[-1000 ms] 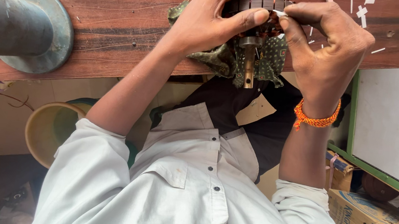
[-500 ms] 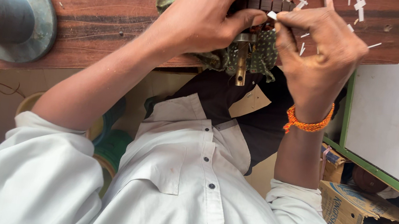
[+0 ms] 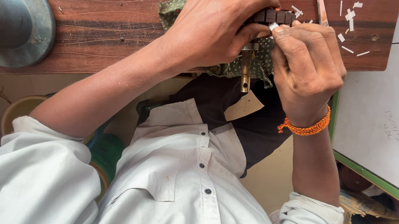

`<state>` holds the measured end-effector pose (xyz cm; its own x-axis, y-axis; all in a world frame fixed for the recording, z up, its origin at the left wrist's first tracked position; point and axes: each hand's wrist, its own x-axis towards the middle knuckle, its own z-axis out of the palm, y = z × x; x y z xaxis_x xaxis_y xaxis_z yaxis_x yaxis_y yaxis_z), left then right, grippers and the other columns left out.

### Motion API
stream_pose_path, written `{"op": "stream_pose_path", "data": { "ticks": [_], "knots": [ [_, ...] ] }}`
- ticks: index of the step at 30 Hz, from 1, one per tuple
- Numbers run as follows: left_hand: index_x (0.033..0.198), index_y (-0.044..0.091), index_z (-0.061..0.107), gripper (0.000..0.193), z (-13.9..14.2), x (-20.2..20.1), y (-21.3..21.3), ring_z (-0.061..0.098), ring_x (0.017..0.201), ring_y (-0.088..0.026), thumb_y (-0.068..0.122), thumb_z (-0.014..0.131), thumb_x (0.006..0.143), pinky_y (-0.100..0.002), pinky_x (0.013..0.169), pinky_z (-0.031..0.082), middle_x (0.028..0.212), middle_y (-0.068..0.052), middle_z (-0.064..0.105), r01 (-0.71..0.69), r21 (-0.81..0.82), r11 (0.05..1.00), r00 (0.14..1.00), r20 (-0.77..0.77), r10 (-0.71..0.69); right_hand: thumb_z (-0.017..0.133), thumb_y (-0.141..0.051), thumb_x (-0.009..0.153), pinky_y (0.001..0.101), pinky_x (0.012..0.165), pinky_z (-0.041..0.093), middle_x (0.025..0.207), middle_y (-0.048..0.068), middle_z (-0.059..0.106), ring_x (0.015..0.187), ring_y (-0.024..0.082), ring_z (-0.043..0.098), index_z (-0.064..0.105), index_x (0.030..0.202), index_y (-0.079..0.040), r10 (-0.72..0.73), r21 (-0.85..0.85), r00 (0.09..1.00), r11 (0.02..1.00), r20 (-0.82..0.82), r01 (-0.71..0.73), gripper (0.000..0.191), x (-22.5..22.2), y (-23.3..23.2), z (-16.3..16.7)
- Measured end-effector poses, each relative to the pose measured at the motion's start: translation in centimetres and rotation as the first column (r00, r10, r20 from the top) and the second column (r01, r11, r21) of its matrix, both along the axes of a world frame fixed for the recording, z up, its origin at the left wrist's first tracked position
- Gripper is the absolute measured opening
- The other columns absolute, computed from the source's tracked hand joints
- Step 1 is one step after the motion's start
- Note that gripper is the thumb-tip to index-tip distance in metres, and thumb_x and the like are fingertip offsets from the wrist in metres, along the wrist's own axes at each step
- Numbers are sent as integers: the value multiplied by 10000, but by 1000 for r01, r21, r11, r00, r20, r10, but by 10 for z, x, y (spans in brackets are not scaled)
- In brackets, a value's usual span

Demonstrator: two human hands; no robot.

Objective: The person inserts small white insulating pieces into slots on a circular motor stator, trims them with scissors, and uses a green screwdriver to adjust the assembly. The work is performed at a cluttered wooden workbench with various tools and motor parts visible.

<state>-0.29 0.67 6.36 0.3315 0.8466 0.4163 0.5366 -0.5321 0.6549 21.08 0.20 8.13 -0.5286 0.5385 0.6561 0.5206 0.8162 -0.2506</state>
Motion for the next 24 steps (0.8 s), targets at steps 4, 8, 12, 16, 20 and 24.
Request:
{"op": "stream_pose_path", "data": {
  "ticks": [4, 8, 12, 16, 20, 24],
  "knots": [
    [1255, 63, 618, 326, -3, 0, 3, 714, 905, -358, 233, 741, 1007, -473, 694, 538, 1009, -126, 744, 2, 26, 1000, 1000, -29, -1, 851, 121, 971, 379, 980, 648, 1036, 111, 718, 1062, 274, 710, 724, 1129, 26, -64, 37, 998, 997, 13, 64, 224, -7, -6, -5],
    [1249, 56, 597, 323, -5, 1, 5, 717, 873, -357, 249, 722, 1023, -478, 642, 526, 954, -134, 736, 12, -7, 1000, 999, -38, -12, 806, 130, 964, 364, 917, 617, 1051, 120, 739, 1054, 276, 725, 737, 1125, 25, -157, 76, 984, 986, 79, 151, 204, -13, -14, 0],
    [1233, 67, 601, 330, -7, 2, 3, 718, 854, -353, 262, 730, 999, -485, 641, 525, 929, -125, 738, -5, -2, 1000, 1000, -17, 5, 800, 118, 1020, 350, 928, 610, 1121, 139, 736, 1111, 280, 729, 715, 1160, 29, -114, -29, 985, 992, 128, 119, 187, -5, -17, 14],
    [1204, 48, 595, 331, -6, 9, 4, 721, 870, -355, 268, 736, 1001, -484, 635, 525, 903, -135, 729, -15, -4, 1000, 1000, -17, 15, 777, 140, 968, 386, 957, 608, 1113, 146, 734, 1091, 297, 728, 705, 1137, 38, -151, 23, 980, 989, 131, 149, 210, -6, -16, 9],
    [1183, 24, 600, 338, -1, 10, 4, 713, 867, -374, 259, 736, 983, -495, 632, 524, 866, -155, 718, -15, -101, 995, 999, -41, 10, 780, 146, 940, 391, 937, 606, 1076, 146, 725, 1063, 308, 725, 701, 1111, 41, -184, 72, 976, 982, 115, 177, 216, -11, -16, 3],
    [1205, 14, 604, 335, 2, 9, 4, 718, 901, -367, 229, 724, 978, -488, 700, 542, 907, -160, 729, 12, -167, 986, 1000, 4, -12, 786, 158, 920, 393, 918, 612, 1052, 136, 725, 1045, 300, 726, 714, 1106, 39, -172, 120, 982, 979, 76, 162, 232, -14, -15, 0]
  ]
}}
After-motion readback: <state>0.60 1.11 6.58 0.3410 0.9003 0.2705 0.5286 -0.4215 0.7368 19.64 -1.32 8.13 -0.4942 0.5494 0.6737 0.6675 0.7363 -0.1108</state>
